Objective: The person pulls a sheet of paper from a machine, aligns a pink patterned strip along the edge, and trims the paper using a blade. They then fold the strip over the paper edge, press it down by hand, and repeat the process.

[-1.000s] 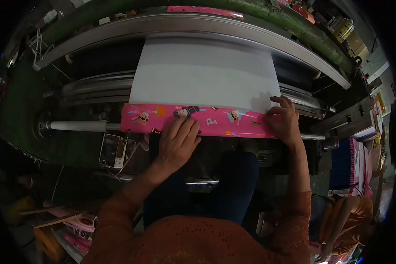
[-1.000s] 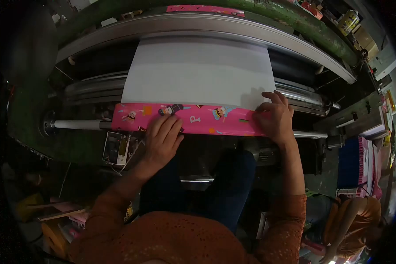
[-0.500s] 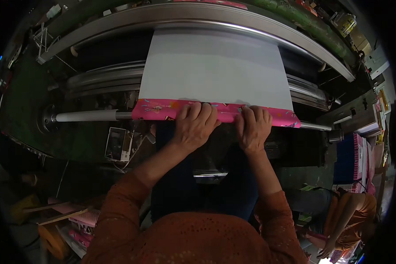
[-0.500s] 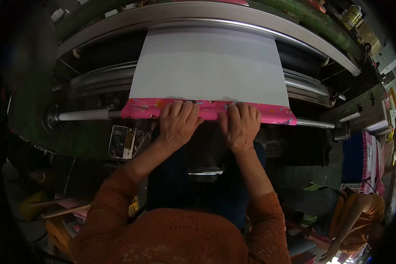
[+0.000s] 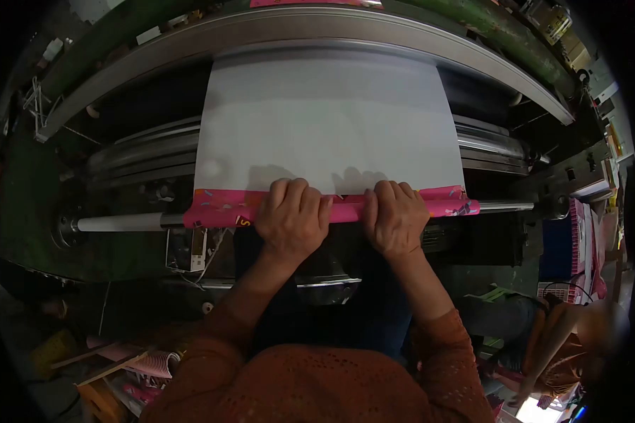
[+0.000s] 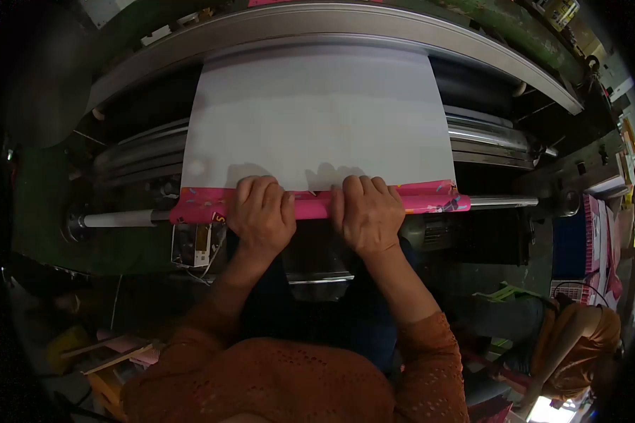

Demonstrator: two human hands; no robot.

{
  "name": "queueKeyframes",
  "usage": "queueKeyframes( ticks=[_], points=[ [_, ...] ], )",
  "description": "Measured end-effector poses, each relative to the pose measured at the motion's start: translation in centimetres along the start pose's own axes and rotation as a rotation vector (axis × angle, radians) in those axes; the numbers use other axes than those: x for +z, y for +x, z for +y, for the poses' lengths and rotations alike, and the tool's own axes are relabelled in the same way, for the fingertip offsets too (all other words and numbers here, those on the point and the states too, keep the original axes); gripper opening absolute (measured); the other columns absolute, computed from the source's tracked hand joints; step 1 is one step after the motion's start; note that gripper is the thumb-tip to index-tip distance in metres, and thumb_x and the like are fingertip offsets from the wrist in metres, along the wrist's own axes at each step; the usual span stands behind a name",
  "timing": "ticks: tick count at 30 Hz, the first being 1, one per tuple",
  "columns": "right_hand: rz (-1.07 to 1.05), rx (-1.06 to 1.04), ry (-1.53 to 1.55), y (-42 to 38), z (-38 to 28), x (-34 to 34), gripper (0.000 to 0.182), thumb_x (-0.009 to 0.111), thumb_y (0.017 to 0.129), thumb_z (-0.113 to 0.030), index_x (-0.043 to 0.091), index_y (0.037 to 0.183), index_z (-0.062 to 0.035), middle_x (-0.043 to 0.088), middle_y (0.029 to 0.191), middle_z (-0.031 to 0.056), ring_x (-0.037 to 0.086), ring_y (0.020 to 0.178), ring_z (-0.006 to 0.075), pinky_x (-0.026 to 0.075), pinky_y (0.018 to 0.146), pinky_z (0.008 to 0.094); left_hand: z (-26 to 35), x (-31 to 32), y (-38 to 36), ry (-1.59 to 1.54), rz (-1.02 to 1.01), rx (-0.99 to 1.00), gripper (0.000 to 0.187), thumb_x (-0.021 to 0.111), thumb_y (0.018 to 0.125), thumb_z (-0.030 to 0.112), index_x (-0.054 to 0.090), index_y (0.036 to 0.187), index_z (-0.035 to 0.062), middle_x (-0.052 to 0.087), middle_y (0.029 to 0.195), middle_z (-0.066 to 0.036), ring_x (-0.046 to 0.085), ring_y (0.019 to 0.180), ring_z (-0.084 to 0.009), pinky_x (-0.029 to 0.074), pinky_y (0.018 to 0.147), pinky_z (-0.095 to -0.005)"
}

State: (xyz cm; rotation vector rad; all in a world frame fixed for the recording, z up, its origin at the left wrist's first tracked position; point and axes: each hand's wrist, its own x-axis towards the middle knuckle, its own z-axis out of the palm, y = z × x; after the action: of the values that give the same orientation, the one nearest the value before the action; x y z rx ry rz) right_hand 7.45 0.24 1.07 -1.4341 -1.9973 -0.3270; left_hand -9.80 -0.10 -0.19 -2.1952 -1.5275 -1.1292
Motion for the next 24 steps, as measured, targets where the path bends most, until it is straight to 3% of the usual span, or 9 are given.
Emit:
queueKeyframes(
  ticks=[4, 7, 8, 10, 11, 15, 17, 22, 24],
  points=[
    [-0.137, 0.108, 0.05, 1.0, -0.3, -0.5, 0.025, 0.065, 0.081, -0.02, 0.055, 0.062, -0.0087, 0.057, 0.068, 0.0061, 0.056, 0.066, 0.0259, 0.042, 0.056, 0.0369, 0.3, -0.7, 1.8, -0.009, -0.006, 0.001, 0.011, 0.064, 0.079, 0.012, 0.06, 0.076, 0.0021, 0.06, 0.086, -0.009, 0.055, 0.089, -0.0278, 0.044, 0.074, -0.04],
    [-0.091, 0.073, 0.069, 2.5, -0.2, -0.7, 0.02, 0.065, 0.081, -0.02, 0.059, 0.068, -0.0075, 0.06, 0.076, 0.0067, 0.057, 0.077, 0.0254, 0.043, 0.063, 0.0375, 0.1, -1.4, 4.0, 0.001, -0.428, -0.151, 0.014, 0.062, 0.084, 0.014, 0.066, 0.086, 0.0014, 0.061, 0.105, -0.009, 0.054, 0.103, -0.0311, 0.042, 0.084, -0.041],
    [-0.071, 0.103, 0.087, 2.9, -0.3, -0.7, 0.015, 0.066, 0.081, -0.021, 0.062, 0.08, -0.0063, 0.062, 0.086, 0.0069, 0.057, 0.087, 0.0255, 0.042, 0.071, 0.0396, -0.1, -1.4, 4.0, 0.001, -0.421, -0.142, 0.014, 0.062, 0.084, 0.014, 0.066, 0.086, 0.0014, 0.061, 0.105, -0.009, 0.054, 0.103, -0.0311, 0.042, 0.084, -0.041],
    [-0.033, 0.086, 0.053, 3.8, 0.1, 0.1, 0.017, 0.065, 0.08, -0.021, 0.062, 0.089, -0.0063, 0.062, 0.09, 0.007, 0.057, 0.089, 0.0258, 0.041, 0.073, 0.0405, -0.2, -1.2, 4.0, -0.104, 0.072, -0.101, 0.021, 0.06, 0.085, 0.013, 0.065, 0.101, 0.001, 0.056, 0.12, -0.016, 0.053, 0.108, -0.0341, 0.042, 0.09, -0.0443],
    [-0.006, 0.074, 0.019, 4.4, 0.4, 0.6, 0.023, 0.065, 0.08, -0.02, 0.062, 0.097, -0.0063, 0.062, 0.094, 0.0072, 0.056, 0.09, 0.026, 0.041, 0.074, 0.0413, 0.5, -2.1, 3.0, -0.073, 0.139, -0.058, 0.034, 0.061, 0.086, 0.018, 0.06, 0.116, 0.0027, 0.048, 0.133, -0.02, 0.048, 0.118, -0.0376, 0.038, 0.097, -0.0486],
    [-0.204, 0.165, -0.07, 7.6, 2.2, 2.0, 0.041, 0.064, 0.082, -0.02, 0.057, 0.12, -0.007, 0.062, 0.114, 0.0085, 0.056, 0.103, 0.027, 0.041, 0.083, 0.041, 4.9, -0.9, 0.8, -0.01, -0.249, 0.07, 0.053, 0.063, 0.084, 0.032, 0.054, 0.128, 0.0025, 0.044, 0.138, -0.021, 0.036, 0.133, -0.0385, 0.031, 0.105, -0.0532],
    [0.183, -0.059, -0.047, 7.2, 2.5, 0.9, 0.039, 0.066, 0.078, -0.02, 0.058, 0.113, -0.0057, 0.061, 0.11, 0.0086, 0.056, 0.099, 0.0261, 0.039, 0.081, 0.0406, 3.9, 0.3, 2.9, 0.11, -0.321, 0.046, 0.054, 0.062, 0.085, 0.033, 0.053, 0.128, 0.0016, 0.043, 0.139, -0.02, 0.036, 0.133, -0.0375, 0.031, 0.105, -0.053],
    [-0.103, 0.093, 0.029, -3.0, -1.2, -2.7, 0.051, 0.062, 0.083, -0.028, 0.054, 0.128, -0.0063, 0.055, 0.127, 0.0127, 0.046, 0.123, 0.0312, 0.032, 0.099, 0.049, 2.0, 0.4, 5.8, 0.011, 0.038, 0.091, 0.05, 0.06, 0.085, 0.027, 0.052, 0.125, -0.0001, 0.045, 0.137, -0.02, 0.038, 0.131, -0.0377, 0.031, 0.105, -0.0537],
    [-0.072, 0.085, -0.037, -0.9, 0.4, -1.7, 0.051, 0.061, 0.084, -0.032, 0.054, 0.128, -0.0054, 0.054, 0.127, 0.014, 0.045, 0.125, 0.0314, 0.03, 0.102, 0.0493, 3.3, -1.0, 1.8, -0.034, -0.014, 0.151, 0.051, 0.061, 0.084, 0.029, 0.052, 0.125, 0.0007, 0.045, 0.138, -0.02, 0.038, 0.133, -0.0376, 0.029, 0.106, -0.0542]
  ],
)
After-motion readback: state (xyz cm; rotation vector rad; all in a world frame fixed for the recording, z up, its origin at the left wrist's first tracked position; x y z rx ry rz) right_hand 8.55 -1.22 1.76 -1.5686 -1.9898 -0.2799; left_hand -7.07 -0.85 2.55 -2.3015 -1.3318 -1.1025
